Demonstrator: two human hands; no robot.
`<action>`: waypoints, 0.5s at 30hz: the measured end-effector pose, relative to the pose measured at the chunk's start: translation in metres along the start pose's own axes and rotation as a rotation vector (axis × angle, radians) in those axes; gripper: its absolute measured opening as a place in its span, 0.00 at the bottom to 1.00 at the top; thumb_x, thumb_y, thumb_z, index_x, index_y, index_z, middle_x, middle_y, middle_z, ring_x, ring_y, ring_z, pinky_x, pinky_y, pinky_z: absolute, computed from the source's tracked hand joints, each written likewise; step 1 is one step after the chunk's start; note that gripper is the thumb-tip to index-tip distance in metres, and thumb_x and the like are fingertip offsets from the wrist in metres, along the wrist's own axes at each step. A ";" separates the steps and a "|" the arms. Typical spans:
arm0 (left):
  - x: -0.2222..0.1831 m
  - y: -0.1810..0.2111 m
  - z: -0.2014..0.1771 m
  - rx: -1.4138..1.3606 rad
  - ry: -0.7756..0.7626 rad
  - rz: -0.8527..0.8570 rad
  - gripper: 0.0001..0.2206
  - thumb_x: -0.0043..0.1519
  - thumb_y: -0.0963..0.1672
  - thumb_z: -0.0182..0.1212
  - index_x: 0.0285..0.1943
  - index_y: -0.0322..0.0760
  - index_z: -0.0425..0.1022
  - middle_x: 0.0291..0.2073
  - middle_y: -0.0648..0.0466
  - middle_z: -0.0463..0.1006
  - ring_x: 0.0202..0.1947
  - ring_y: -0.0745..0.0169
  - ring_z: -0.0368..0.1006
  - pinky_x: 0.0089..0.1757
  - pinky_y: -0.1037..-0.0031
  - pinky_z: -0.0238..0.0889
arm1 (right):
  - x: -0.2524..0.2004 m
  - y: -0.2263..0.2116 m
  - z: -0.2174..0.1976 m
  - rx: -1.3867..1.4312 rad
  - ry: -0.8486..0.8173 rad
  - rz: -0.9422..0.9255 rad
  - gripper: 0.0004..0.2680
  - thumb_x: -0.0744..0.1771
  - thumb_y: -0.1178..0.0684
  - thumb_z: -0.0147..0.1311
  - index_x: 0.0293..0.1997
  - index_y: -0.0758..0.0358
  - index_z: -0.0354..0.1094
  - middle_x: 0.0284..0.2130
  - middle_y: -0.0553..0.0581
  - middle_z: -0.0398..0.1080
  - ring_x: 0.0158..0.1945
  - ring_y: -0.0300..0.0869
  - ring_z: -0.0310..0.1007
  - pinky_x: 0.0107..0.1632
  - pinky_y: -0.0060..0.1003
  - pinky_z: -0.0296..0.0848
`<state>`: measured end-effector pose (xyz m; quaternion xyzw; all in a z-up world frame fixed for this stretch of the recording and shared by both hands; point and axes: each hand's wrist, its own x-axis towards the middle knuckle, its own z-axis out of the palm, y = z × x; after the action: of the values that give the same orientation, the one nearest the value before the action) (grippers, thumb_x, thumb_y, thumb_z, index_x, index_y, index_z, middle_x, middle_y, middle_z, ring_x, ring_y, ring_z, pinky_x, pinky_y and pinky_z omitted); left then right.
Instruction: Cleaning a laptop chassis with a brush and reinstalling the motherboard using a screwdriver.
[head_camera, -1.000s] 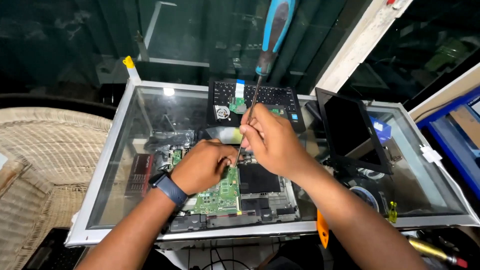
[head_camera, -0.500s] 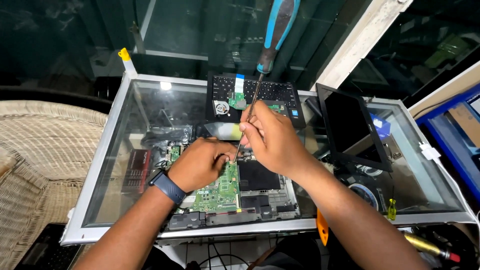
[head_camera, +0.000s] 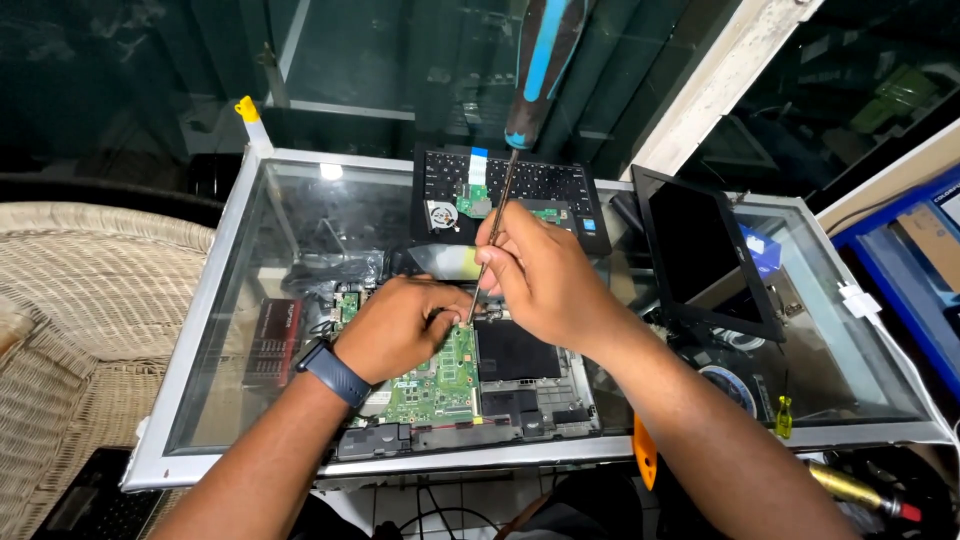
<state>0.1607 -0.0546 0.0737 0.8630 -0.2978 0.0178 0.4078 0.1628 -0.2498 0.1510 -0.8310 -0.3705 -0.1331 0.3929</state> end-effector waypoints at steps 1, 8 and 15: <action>0.000 0.001 -0.001 -0.009 -0.001 0.002 0.07 0.62 0.39 0.59 0.39 0.41 0.83 0.33 0.48 0.86 0.41 0.38 0.78 0.46 0.56 0.69 | 0.000 -0.003 0.000 -0.014 0.001 -0.009 0.03 0.70 0.61 0.48 0.40 0.68 0.67 0.20 0.61 0.76 0.24 0.47 0.80 0.27 0.36 0.77; -0.001 -0.001 0.000 -0.045 0.019 0.021 0.07 0.62 0.39 0.60 0.41 0.40 0.84 0.33 0.48 0.86 0.41 0.39 0.79 0.46 0.56 0.69 | -0.004 0.002 0.002 -0.062 0.013 -0.047 0.04 0.70 0.60 0.49 0.38 0.66 0.67 0.20 0.59 0.76 0.23 0.46 0.79 0.28 0.34 0.76; -0.001 0.002 -0.002 -0.092 0.020 0.000 0.08 0.61 0.38 0.58 0.41 0.39 0.84 0.33 0.46 0.87 0.40 0.36 0.79 0.46 0.54 0.70 | -0.007 0.004 -0.001 -0.021 0.016 -0.003 0.04 0.70 0.60 0.48 0.40 0.69 0.67 0.21 0.63 0.76 0.24 0.48 0.80 0.28 0.37 0.77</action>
<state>0.1594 -0.0539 0.0760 0.8431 -0.2941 0.0125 0.4499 0.1610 -0.2560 0.1455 -0.8335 -0.3670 -0.1441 0.3871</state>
